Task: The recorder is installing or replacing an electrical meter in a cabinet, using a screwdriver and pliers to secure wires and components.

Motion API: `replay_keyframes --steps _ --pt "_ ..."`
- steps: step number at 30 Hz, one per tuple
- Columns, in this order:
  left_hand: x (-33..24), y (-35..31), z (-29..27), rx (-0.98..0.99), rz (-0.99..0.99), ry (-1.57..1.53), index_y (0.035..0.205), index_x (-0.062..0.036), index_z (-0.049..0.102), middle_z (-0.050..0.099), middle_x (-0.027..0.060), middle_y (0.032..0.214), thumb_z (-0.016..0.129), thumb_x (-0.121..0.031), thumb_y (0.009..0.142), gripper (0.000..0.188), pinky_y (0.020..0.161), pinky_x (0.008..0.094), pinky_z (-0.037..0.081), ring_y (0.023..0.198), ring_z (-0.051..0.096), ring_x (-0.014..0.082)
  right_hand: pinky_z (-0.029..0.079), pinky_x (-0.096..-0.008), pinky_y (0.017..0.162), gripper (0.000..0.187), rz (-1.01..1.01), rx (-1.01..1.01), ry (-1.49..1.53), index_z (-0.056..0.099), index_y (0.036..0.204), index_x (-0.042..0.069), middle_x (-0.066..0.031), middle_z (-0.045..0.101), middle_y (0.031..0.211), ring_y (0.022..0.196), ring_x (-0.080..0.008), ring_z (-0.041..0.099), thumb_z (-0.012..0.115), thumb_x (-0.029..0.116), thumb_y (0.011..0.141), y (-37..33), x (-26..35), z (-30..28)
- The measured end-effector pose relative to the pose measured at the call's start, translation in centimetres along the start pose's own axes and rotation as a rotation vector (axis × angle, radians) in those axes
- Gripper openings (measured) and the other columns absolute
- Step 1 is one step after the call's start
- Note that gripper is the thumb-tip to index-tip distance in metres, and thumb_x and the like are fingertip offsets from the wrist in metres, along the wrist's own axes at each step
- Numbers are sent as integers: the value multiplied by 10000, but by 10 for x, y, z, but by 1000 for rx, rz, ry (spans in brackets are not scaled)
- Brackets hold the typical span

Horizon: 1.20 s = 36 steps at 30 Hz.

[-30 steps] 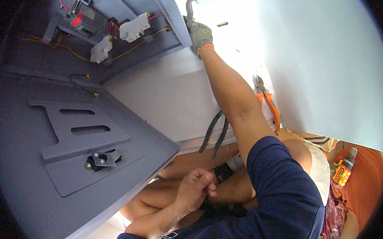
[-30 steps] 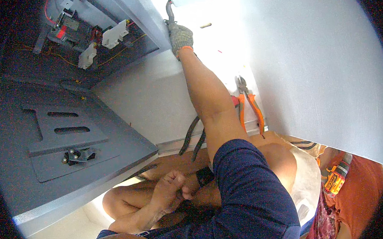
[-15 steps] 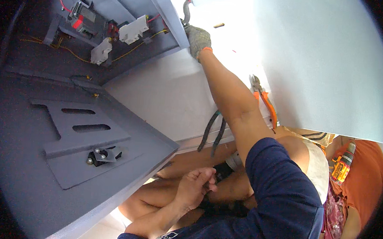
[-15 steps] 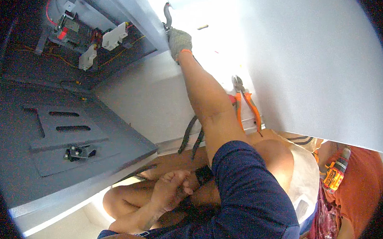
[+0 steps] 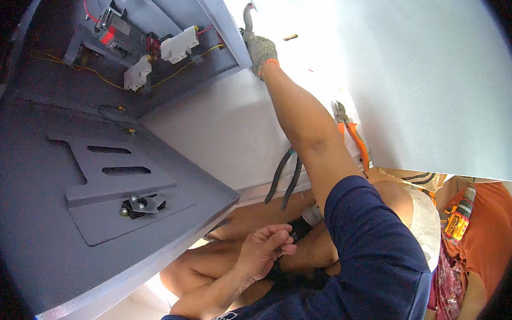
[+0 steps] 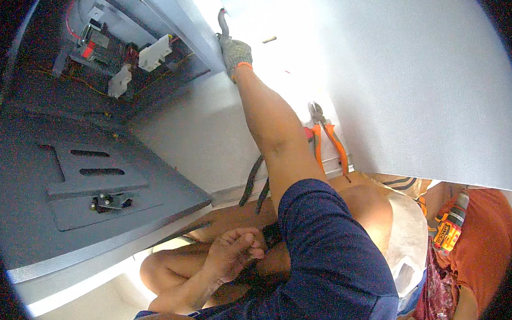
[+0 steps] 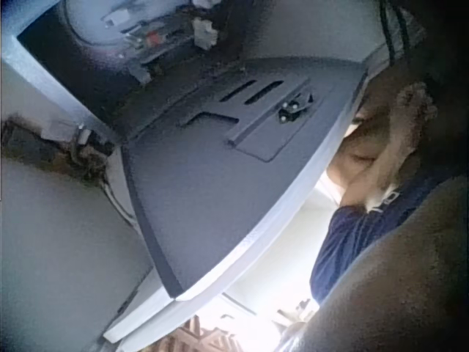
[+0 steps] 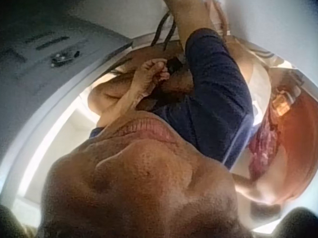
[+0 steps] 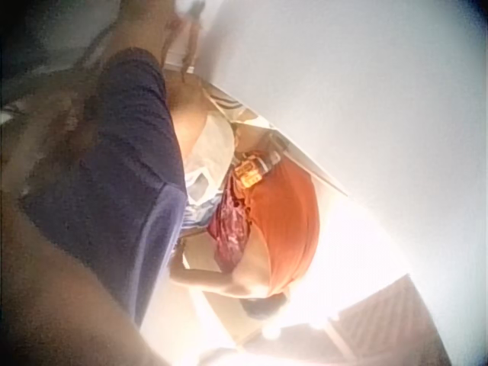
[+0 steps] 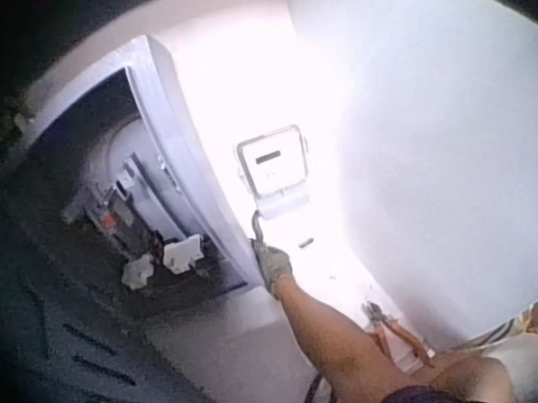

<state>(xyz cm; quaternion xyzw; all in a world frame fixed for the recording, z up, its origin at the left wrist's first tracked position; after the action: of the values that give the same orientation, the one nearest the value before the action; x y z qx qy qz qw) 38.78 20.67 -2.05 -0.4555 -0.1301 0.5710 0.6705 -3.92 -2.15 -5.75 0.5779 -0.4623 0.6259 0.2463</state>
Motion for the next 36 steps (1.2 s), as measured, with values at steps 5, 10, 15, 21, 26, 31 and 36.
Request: replay_keyframes --steps 5,10,15,21,26,31,36 --pt "-1 -1 1 -1 12 11 1100 -9 616 669 84 885 621 -136 933 211 732 348 586 769 672 209 456 -359 799 525 -17 -38 116 690 1029 1 -163 687 934 885 -245 623 568 476 838 -7 0 -5" --pt "0 -1 3 5 2 5 1107 3 617 675 84 898 621 -119 936 210 741 307 574 772 685 184 471 -371 817 324 -508 -164 -381 675 1036 57 -127 679 1016 902 -260 632 526 308 894 -6 32 -6" --pt "-1 0 0 -67 -37 32 1112 10 603 662 87 905 624 -119 934 221 740 311 572 763 680 189 477 -343 811 283 -369 -94 -184 676 1057 73 -106 681 1002 897 -244 631 548 255 883 -5 20 -4" --pt "1 4 2 -78 -39 46 1103 11 603 649 99 898 619 -108 935 206 756 327 563 761 662 192 460 -294 777 400 -166 -189 398 693 1096 57 -63 680 909 868 -153 602 651 324 802 -6 1 -21" --pt "3 6 -4 -71 -38 27 1103 8 605 654 95 903 622 -104 932 205 752 326 563 765 664 190 458 -285 799 383 -183 -137 325 695 1090 64 -59 679 932 877 -150 598 633 331 822 -8 8 -15" --pt "0 8 2 -67 -49 40 1110 5 607 669 96 907 627 -99 928 211 747 321 567 772 675 187 457 -280 823 355 -176 -17 398 700 1078 61 -58 678 955 895 -146 597 628 308 834 4 -2 -6" --pt "0 5 -1 -71 -38 21 1124 4 602 669 98 903 616 -104 934 219 763 320 563 779 675 192 465 -277 800 342 -185 -172 380 715 1077 78 -44 689 910 847 -130 603 651 291 816 -3 -4 -11"
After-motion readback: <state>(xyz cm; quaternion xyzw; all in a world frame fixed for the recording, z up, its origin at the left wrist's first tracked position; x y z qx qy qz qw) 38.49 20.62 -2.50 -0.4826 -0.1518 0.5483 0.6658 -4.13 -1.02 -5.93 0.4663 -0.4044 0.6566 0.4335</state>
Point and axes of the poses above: each hand's wrist, its own y-axis towards the middle knuckle, its own z-axis out of the palm, x = y × z, the point moved 10 cm from there along y, towards the middle knuckle
